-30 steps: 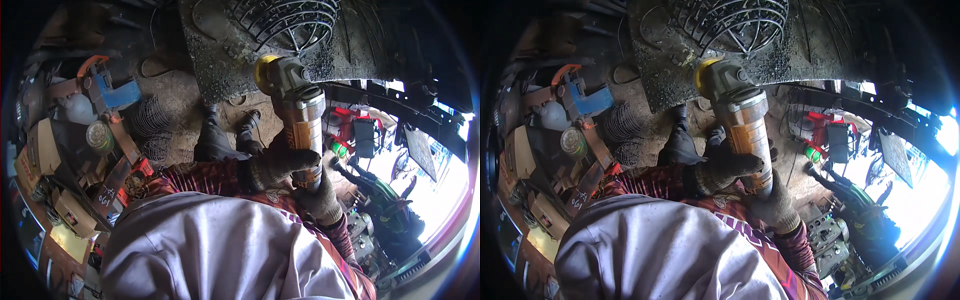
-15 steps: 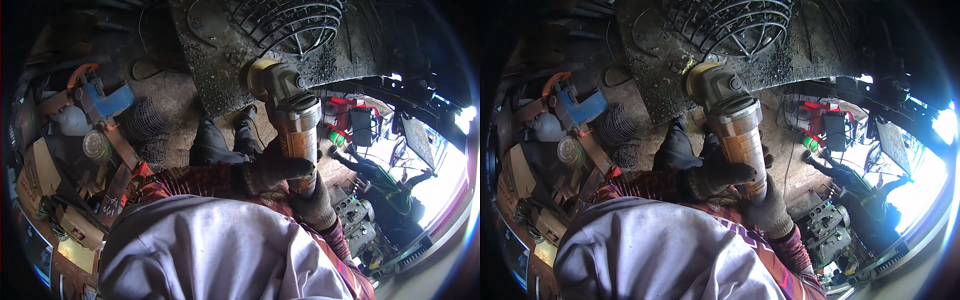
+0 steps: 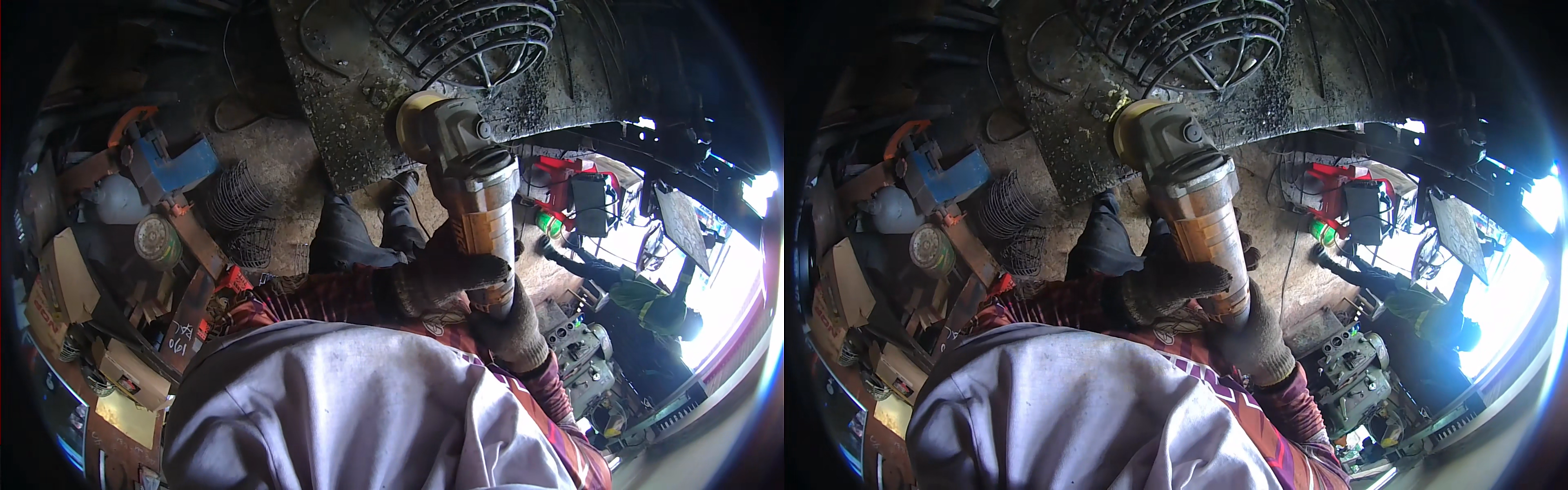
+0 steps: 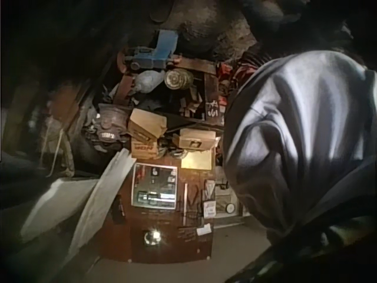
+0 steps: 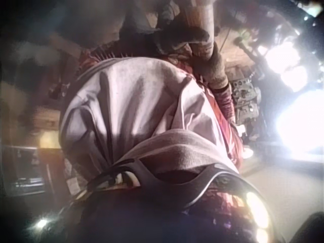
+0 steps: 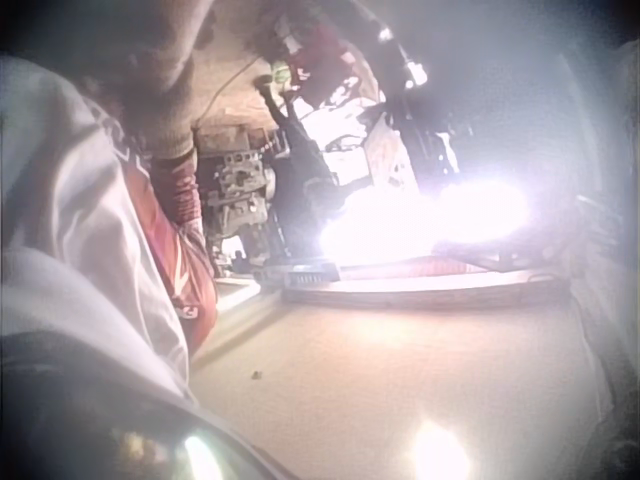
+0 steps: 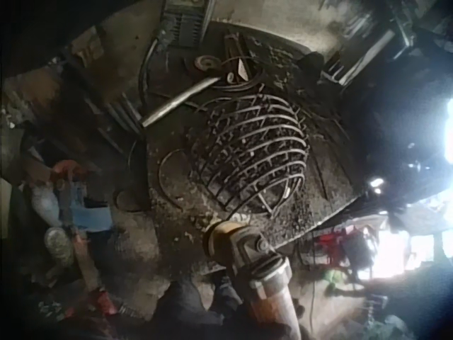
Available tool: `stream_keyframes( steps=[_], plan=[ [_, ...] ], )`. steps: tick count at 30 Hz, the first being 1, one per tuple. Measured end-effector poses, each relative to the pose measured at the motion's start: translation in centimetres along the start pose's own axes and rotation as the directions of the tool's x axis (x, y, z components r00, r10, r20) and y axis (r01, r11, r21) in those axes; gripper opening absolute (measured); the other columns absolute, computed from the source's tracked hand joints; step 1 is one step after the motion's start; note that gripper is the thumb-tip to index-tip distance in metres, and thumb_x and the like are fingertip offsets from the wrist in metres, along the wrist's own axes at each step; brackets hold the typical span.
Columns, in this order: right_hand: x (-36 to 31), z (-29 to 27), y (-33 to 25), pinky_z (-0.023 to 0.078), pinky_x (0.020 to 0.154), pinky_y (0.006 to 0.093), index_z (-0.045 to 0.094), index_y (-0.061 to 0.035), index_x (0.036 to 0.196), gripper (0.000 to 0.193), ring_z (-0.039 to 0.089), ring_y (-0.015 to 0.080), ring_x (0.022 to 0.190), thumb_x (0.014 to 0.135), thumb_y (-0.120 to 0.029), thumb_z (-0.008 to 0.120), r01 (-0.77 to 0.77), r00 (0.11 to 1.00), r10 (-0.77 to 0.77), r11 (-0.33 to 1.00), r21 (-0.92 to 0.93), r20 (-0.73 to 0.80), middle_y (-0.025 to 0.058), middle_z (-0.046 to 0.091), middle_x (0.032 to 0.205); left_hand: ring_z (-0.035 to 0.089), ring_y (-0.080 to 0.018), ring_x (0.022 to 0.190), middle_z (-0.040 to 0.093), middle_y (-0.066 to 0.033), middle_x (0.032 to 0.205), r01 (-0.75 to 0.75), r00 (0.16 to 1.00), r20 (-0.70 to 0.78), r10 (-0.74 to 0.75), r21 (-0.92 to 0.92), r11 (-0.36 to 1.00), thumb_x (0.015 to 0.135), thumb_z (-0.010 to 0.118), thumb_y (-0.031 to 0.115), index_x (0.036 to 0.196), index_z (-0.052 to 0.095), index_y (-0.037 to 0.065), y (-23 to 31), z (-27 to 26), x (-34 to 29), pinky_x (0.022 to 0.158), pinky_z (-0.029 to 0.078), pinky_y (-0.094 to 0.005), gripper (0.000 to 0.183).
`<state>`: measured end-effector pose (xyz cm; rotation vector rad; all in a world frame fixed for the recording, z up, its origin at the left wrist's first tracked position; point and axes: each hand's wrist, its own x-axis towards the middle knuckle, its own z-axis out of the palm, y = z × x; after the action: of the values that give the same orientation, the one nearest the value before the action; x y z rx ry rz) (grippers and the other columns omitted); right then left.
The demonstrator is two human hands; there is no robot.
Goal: The person fabricates a metal wire cage by welding wire segments onto a frame with a welding rod and grinding the welds smooth with an angle grinder.
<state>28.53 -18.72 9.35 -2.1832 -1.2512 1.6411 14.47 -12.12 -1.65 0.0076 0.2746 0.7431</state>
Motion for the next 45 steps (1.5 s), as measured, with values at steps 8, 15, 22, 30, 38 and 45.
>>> stream_keyframes(
  steps=[8, 15, 22, 30, 38, 45],
  plan=[
    [0.3, -0.1, -0.8, 0.057, 0.094, 0.0385, 0.051, 0.0008, 0.136, 0.065, 0.069, 0.0277, 0.113, 0.088, -0.027, 0.084, -0.020, 1.000, 0.020, 0.997, -0.076, -0.008, 0.0179, 0.067, 0.124, 0.063, -0.0322, 0.126, 0.061, -0.0154, 0.132, -0.015, 1.000, -0.025, 0.016, 0.033, 0.999, 0.079, 0.088, 0.009, 0.148, 0.039, 0.006, 0.2, 0.1, 0.0, 0.107, 0.054, -0.0489, 0.084],
    [0.4, -0.3, -1.3, 0.056, 0.094, 0.0385, 0.050, 0.0000, 0.137, 0.065, 0.069, 0.0270, 0.114, 0.087, -0.026, 0.084, -0.122, 0.992, 0.123, 0.992, -0.032, 0.032, 0.0181, 0.067, 0.124, 0.064, -0.0317, 0.124, 0.062, -0.0119, 0.128, -0.031, 0.999, -0.026, 0.032, 0.012, 0.999, 0.077, 0.091, 0.010, 0.144, 0.042, 0.005, 0.2, 0.0, 0.1, 0.105, 0.055, -0.0488, 0.083],
    [0.4, -0.3, -1.5, 0.056, 0.095, 0.0385, 0.049, -0.0002, 0.138, 0.067, 0.068, 0.0260, 0.115, 0.087, -0.025, 0.085, -0.083, 0.996, 0.084, 0.995, -0.059, 0.017, 0.0180, 0.067, 0.125, 0.064, -0.0314, 0.123, 0.062, -0.0115, 0.128, -0.032, 0.999, -0.041, 0.033, 0.015, 0.999, 0.076, 0.091, 0.011, 0.144, 0.042, 0.006, 0.4, 0.1, -0.1, 0.104, 0.056, -0.0487, 0.084],
    [0.7, -0.1, -1.6, 0.056, 0.094, 0.0384, 0.051, -0.0009, 0.137, 0.067, 0.069, 0.0256, 0.114, 0.086, -0.027, 0.086, -0.064, 0.998, 0.064, 0.998, 0.006, 0.030, 0.0167, 0.067, 0.124, 0.063, -0.0316, 0.125, 0.061, -0.0118, 0.130, -0.040, 0.999, -0.034, 0.039, -0.016, 0.999, 0.079, 0.089, 0.010, 0.147, 0.039, 0.007, 0.7, 0.1, -0.4, 0.107, 0.054, -0.0490, 0.084],
    [-0.6, -0.1, -1.1, 0.054, 0.099, 0.0390, 0.053, -0.0009, 0.138, 0.060, 0.067, 0.0269, 0.119, 0.086, -0.015, 0.081, -0.088, 0.996, 0.087, 0.993, 0.074, 0.023, 0.0176, 0.068, 0.128, 0.060, -0.0325, 0.129, 0.060, -0.0115, 0.132, 0.086, 0.996, 0.002, -0.086, -0.063, 0.994, 0.082, 0.085, 0.004, 0.148, 0.039, 0.010, 0.0, 0.2, -0.6, 0.108, 0.052, -0.0499, 0.081],
    [0.0, -0.5, -0.8, 0.053, 0.101, 0.0384, 0.054, -0.0012, 0.138, 0.058, 0.065, 0.0264, 0.122, 0.087, -0.014, 0.080, -0.068, 0.997, 0.062, 0.990, 0.127, 0.047, 0.0168, 0.067, 0.130, 0.060, -0.0341, 0.129, 0.060, -0.0120, 0.133, 0.024, 1.000, -0.011, -0.024, -0.044, 0.999, 0.080, 0.086, 0.003, 0.148, 0.040, 0.009, -0.6, 0.0, -0.2, 0.109, 0.052, -0.0520, 0.082]
  ],
)
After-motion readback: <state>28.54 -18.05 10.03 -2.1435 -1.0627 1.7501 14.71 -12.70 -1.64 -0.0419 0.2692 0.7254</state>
